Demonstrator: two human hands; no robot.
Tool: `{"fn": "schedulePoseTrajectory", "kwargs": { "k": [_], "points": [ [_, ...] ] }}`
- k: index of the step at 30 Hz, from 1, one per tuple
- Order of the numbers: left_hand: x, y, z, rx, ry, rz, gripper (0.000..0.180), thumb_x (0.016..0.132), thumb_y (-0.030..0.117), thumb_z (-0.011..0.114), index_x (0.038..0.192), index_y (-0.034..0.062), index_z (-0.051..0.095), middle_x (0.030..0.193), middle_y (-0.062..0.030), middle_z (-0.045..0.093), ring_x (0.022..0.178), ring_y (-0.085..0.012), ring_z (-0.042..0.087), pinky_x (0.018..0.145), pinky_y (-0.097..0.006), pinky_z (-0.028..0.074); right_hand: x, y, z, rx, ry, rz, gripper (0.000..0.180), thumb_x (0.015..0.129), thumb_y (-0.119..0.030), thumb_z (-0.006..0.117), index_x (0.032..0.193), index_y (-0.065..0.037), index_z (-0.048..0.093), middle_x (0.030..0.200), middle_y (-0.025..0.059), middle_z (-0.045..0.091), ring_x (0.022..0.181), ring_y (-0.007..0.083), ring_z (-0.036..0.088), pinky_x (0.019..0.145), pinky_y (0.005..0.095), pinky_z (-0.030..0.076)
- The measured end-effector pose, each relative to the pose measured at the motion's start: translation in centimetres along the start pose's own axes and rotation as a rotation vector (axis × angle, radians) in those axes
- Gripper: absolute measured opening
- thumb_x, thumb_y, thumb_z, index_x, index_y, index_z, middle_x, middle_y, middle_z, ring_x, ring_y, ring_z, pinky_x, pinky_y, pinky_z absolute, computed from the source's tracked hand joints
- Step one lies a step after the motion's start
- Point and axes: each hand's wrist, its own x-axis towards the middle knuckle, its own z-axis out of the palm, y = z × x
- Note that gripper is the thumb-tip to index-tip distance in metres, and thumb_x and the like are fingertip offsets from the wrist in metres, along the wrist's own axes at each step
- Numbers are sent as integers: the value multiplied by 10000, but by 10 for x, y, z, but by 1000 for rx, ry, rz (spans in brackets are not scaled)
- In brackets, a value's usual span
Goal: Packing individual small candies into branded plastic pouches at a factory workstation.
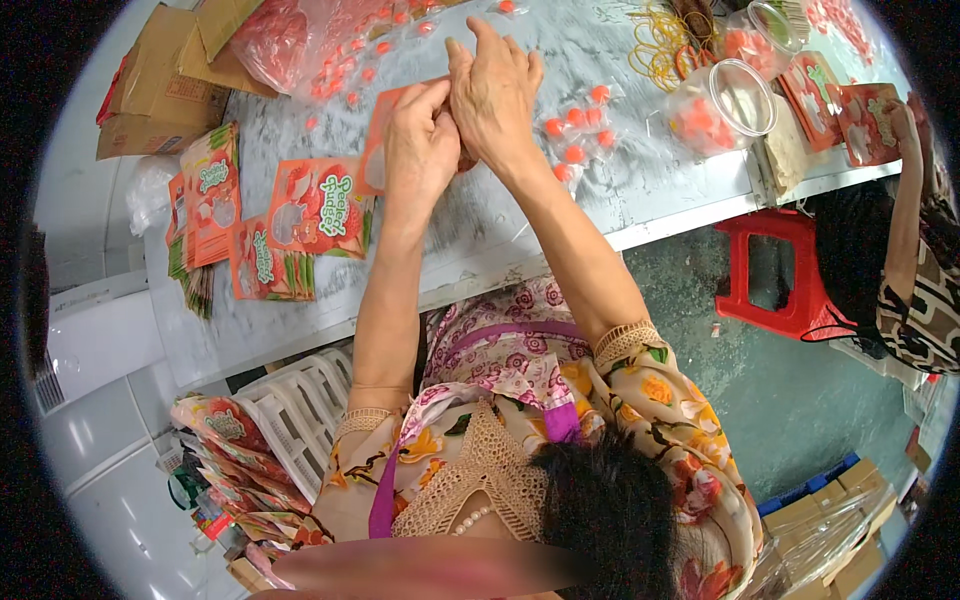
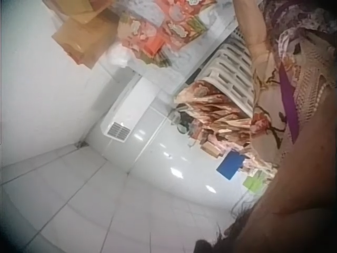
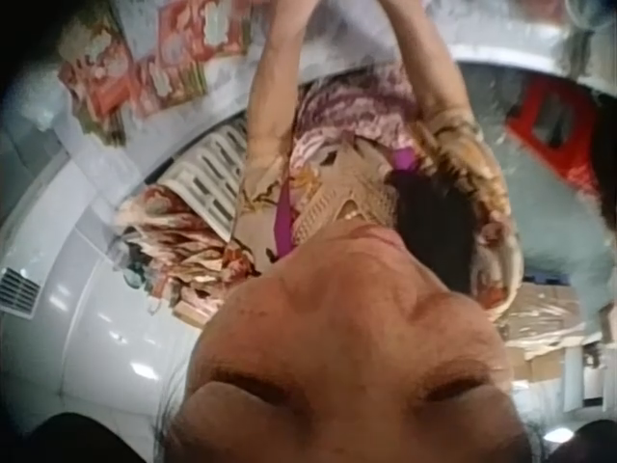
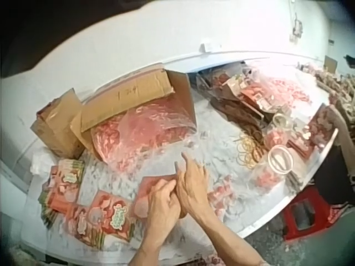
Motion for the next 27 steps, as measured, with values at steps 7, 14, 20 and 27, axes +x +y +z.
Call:
{"fn": "schedulePoseTrajectory", "kwargs": {
  "k": [7,14,20,27],
  "points": [
    [10,-9,-21,-138,-43,-167,325,850,18,519,1131,65,675,910,-148,667,772,-241,655,667,-358,503,32,-28,-49,838,149,201,384,924,-262,631,1212,-11,593,958,45,692,763,201,654,677,313,526],
    [27,3,-67,-261,-36,-205,262,902,72,537,1103,74,706,655,0,586,490,-73,517,478,-244,424,-34,101,-107,-413,-359,-122,729,731,-523,740,1341,-175,547,1455,146,426,1366,393,329,1109,504,258],
    [25,20,-75,-141,-82,-314,272,907,60,518,1088,91,719,575,15,525,446,-44,454,421,-245,373,-53,68,-76,-492,-441,-191,766,680,-583,743,1330,-220,562,1454,131,423,1365,380,328,1121,529,216],
    [16,15,-73,-261,-6,-346,249,906,54,551,1089,80,719,621,44,486,469,-24,406,403,-230,329,-60,63,-51,-448,-418,-279,373,754,-331,735,1073,-154,657,1203,73,579,1098,305,520,883,444,467]
  ]
}}
